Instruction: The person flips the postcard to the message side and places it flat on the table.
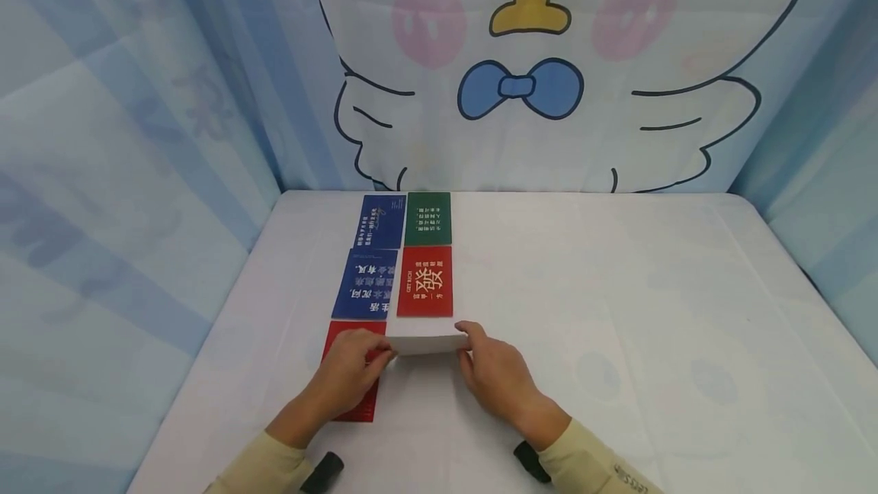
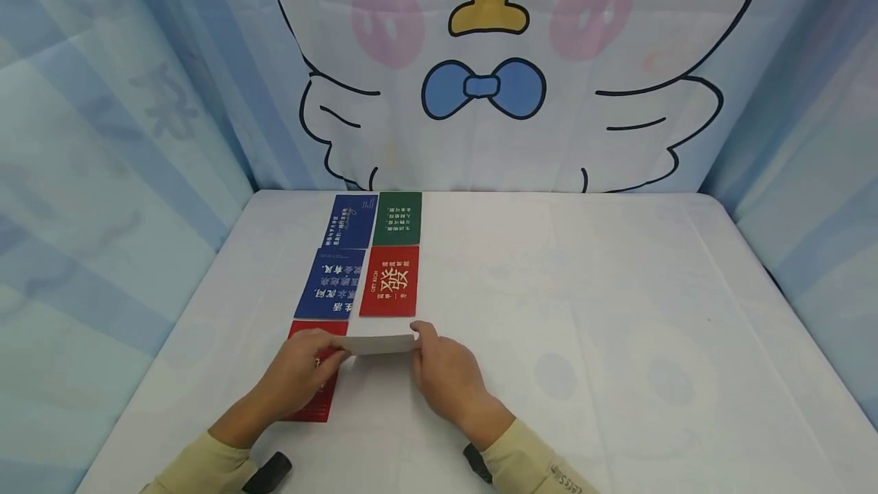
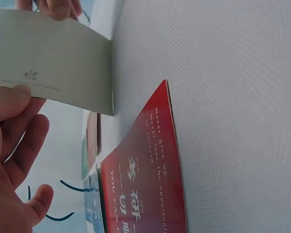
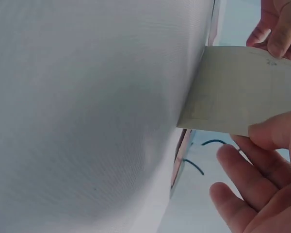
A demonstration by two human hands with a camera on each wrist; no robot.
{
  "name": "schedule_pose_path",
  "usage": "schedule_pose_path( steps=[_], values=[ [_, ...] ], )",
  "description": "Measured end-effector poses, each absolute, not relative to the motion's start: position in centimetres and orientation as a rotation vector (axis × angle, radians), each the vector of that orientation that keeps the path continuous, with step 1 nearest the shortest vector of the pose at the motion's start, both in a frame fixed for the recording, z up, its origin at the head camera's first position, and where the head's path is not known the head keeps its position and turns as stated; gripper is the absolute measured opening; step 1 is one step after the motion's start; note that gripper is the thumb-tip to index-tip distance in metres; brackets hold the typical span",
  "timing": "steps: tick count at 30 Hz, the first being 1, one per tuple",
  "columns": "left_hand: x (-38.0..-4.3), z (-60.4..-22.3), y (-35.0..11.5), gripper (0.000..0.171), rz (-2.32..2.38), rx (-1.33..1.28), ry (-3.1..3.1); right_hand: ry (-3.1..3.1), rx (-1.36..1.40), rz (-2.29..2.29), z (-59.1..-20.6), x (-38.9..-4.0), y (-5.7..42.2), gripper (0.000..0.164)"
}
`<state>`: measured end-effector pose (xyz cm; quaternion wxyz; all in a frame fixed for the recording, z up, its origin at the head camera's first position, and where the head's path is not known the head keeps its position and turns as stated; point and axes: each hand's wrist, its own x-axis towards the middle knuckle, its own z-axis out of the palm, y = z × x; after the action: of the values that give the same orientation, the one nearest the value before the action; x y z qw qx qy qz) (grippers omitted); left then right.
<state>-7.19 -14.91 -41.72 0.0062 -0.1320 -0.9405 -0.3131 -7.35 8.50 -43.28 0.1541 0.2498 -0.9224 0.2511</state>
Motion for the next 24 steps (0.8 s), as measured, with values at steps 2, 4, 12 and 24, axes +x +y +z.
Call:
schedule_pose_path(
  steps=[2,4,12,24],
  values=[
    [-7.2,-41.7,-14.95,0.013,-1.0,-0.418,-2.906,-2.602,0.711,0.732,-43.35,-7.4,8.46,0.044],
    [-7.18,-41.78,-15.0,0.014,-1.006,-0.413,-2.879,-2.563,0.717,0.75,-43.42,-7.45,8.44,0.046],
    [-7.34,-42.41,-14.98,0.021,-1.177,-0.348,-2.73,-2.522,0.675,0.99,-43.34,-7.49,8.15,0.048],
    [-7.25,-42.55,-14.78,0.036,-1.121,-0.329,-2.745,-2.688,0.615,1.153,-42.89,-7.16,8.04,0.057]
  ],
)
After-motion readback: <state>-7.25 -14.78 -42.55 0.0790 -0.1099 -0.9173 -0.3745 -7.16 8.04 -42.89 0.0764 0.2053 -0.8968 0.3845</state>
